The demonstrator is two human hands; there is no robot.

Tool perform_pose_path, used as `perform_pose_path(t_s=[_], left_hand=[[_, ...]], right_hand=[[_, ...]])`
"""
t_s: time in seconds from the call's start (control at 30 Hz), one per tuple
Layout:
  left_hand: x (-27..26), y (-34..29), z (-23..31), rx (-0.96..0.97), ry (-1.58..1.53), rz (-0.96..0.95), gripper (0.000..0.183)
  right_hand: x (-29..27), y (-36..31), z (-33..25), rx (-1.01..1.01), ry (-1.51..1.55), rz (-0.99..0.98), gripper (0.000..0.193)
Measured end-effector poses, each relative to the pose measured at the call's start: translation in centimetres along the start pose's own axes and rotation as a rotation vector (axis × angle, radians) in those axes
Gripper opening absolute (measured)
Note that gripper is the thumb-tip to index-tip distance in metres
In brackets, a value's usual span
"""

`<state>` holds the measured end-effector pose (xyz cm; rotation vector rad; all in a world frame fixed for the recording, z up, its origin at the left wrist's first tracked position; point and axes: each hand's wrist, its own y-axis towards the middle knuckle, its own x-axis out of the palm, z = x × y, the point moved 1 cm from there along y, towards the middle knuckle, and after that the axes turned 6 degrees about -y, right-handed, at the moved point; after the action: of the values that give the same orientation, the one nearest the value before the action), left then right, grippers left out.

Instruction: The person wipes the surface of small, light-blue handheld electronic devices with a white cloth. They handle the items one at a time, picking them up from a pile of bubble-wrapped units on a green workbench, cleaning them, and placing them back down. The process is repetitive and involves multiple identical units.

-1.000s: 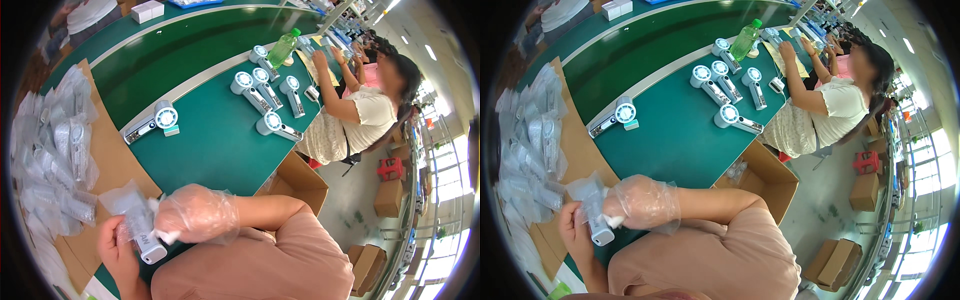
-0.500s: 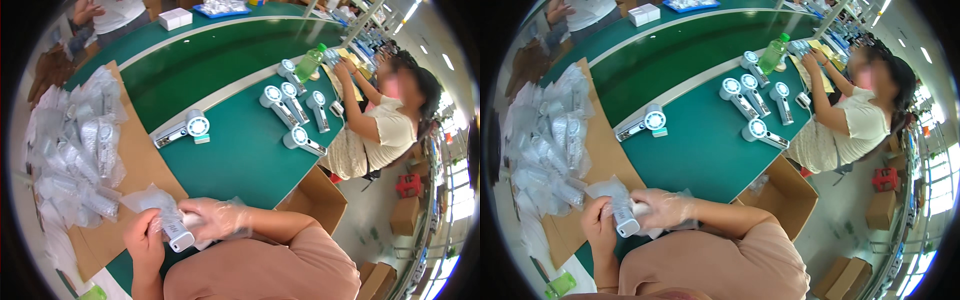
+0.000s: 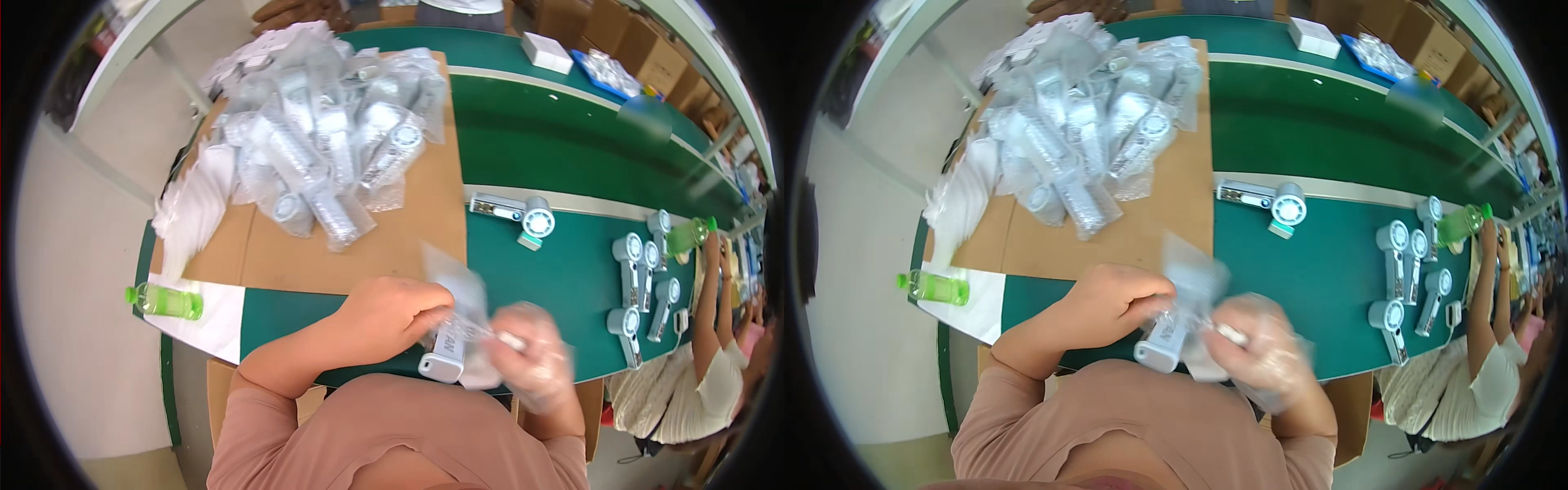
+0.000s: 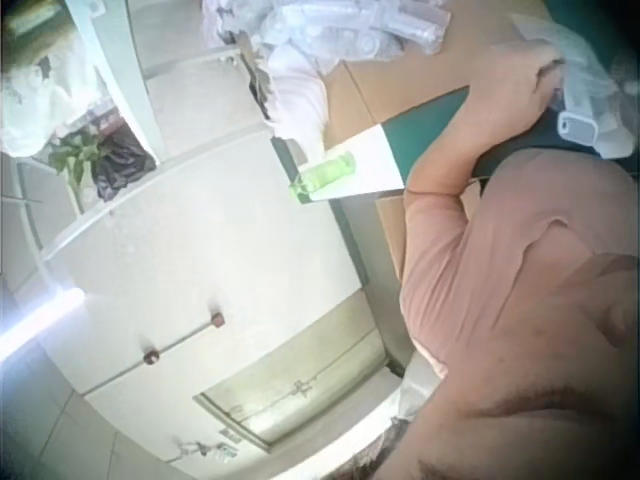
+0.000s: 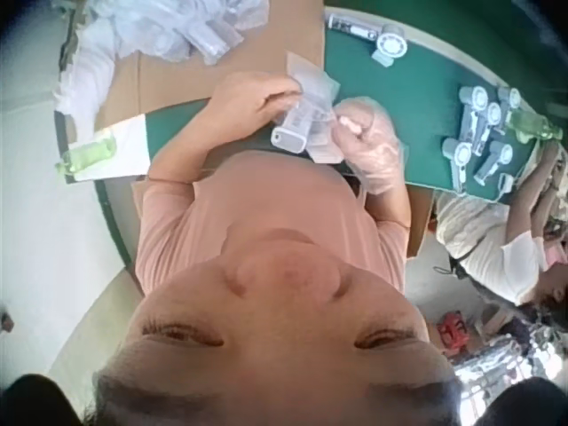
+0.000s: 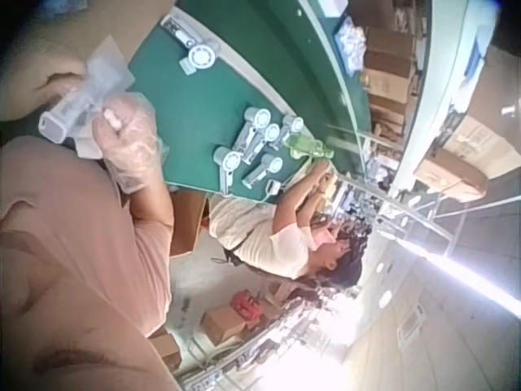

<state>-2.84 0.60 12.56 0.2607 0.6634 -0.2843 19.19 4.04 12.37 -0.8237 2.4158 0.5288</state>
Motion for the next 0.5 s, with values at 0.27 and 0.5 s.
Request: perform_pose_path(t_s=[0.27,0.5], left_hand=[[-2.6,0.7,2.5,0.082,-0.078,-0.097,0.013],[-2.9,5.6,0.0,0.068,0.149,0.085,0.012]], right_hand=[[-1.7,-0.5,-1.6,0.075,0.1,-0.128,0.008],[-0.6,-0.4,2.6,0.303,0.503,0.305,0.008]])
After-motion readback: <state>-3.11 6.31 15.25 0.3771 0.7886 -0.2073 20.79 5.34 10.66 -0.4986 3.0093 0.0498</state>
